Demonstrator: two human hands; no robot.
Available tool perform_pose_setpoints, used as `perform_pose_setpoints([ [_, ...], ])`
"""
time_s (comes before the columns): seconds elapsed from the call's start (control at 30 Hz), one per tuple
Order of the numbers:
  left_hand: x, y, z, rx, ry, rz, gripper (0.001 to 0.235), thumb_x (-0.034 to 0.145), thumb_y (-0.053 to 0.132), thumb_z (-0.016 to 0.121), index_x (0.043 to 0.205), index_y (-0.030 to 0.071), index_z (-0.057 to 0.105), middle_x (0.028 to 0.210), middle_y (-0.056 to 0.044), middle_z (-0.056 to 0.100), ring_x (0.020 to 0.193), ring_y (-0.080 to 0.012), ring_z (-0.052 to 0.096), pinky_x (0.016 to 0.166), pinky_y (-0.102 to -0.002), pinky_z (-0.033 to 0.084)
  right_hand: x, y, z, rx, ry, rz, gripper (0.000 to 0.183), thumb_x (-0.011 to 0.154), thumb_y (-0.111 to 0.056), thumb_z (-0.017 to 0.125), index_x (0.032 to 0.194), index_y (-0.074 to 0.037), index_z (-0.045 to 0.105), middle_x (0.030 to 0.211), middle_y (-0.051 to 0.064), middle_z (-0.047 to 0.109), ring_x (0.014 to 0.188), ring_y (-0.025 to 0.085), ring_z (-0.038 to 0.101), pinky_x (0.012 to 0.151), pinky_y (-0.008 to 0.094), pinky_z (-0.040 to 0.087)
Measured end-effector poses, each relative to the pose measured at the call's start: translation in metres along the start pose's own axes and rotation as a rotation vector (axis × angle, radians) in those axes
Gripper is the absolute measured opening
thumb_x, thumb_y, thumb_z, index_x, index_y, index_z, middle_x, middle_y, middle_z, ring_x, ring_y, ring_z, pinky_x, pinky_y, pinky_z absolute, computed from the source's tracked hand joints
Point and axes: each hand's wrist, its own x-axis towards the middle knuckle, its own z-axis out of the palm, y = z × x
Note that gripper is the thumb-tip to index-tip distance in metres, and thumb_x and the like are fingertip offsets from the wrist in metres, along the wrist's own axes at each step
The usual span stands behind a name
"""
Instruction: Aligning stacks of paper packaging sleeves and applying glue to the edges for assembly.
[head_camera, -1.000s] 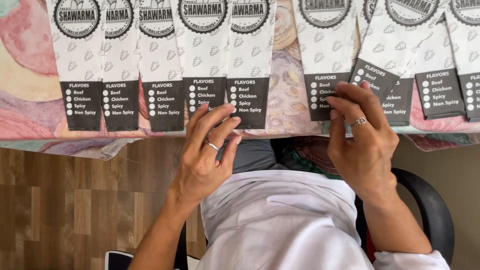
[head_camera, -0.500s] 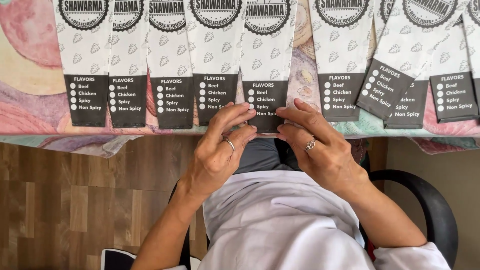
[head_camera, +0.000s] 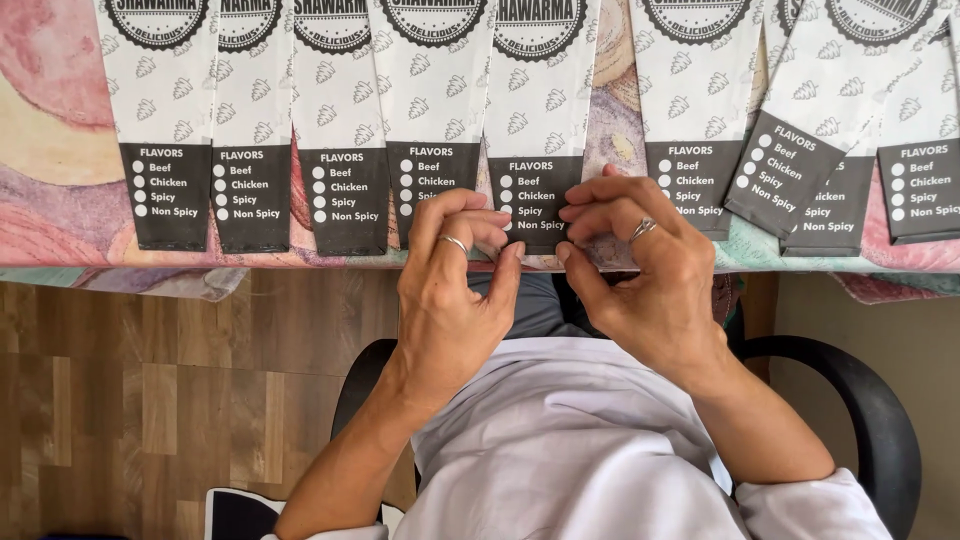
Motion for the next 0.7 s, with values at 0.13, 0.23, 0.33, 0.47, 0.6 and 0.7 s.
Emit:
perform_pose_setpoints([
  [0.13,0.005,0.004,-0.003,0.017,0.005,-0.085,0.019,0.09,-0.005,0.071,0.099,0.002,0.055,0.111,-0.014,0.057,0.105,-0.0262,0.067,0.092,-0.036,0.055,0.004,0.003,0.004,-0.037,-0.051,0.009,0.021,0.091,0.001,0.076,0.109,0.001,0.065,0.115,0.017,0.065,0.109,0.029,0.066,0.123,0.048,0.044],
  [0.23,0.006,0.004,-0.007,-0.019,-0.002,-0.093,0.017,0.092,-0.007,0.067,0.1,0.002,0.056,0.109,-0.014,0.058,0.106,-0.0262,0.066,0.095,-0.038,0.054,0.003,0.008,-0.003,-0.027,-0.107,0.033,0.019,0.095,-0.002,0.078,0.111,0.0,0.067,0.116,0.015,0.065,0.111,0.028,0.066,0.125,0.048,0.042],
  [0.33,0.004,0.007,-0.007,-0.039,-0.01,-0.105,0.015,0.094,-0.011,0.061,0.103,0.001,0.058,0.111,-0.015,0.059,0.109,-0.027,0.065,0.098,-0.039,0.053,0.004,0.005,-0.014,0.012,-0.173,0.111,0.018,0.095,0.003,0.073,0.111,-0.002,0.071,0.119,0.012,0.067,0.113,0.027,0.066,0.112,0.042,0.046],
  [0.47,-0.001,0.009,0.003,0.025,0.039,-0.104,0.006,0.104,0.004,0.057,0.108,0.0,0.058,0.118,-0.017,0.057,0.107,-0.0276,0.065,0.085,-0.034,0.059,0.005,0.007,-0.016,-0.006,-0.185,0.113,0.02,0.093,0.004,0.072,0.111,-0.005,0.072,0.12,0.01,0.069,0.115,0.028,0.067,0.106,0.04,0.051],
  [0.6,-0.005,0.005,0.014,0.186,0.063,-0.032,0.036,0.093,0.019,0.082,0.107,-0.001,0.056,0.119,-0.017,0.053,0.107,-0.0317,0.059,0.101,-0.045,0.047,0.005,0.006,-0.018,-0.02,-0.202,0.126,0.024,0.09,0.006,0.075,0.111,-0.006,0.073,0.12,0.007,0.069,0.114,0.024,0.067,0.099,0.036,0.052],
  [0.7,-0.003,0.003,0.01,0.06,0.043,-0.119,0.018,0.098,0.009,0.071,0.106,0.002,0.056,0.117,-0.014,0.054,0.11,-0.0295,0.062,0.1,-0.041,0.049,0.004,0.009,-0.018,-0.027,-0.201,0.132,0.022,0.09,0.001,0.077,0.111,-0.006,0.074,0.122,0.009,0.07,0.119,0.027,0.066,0.105,0.038,0.05],
])
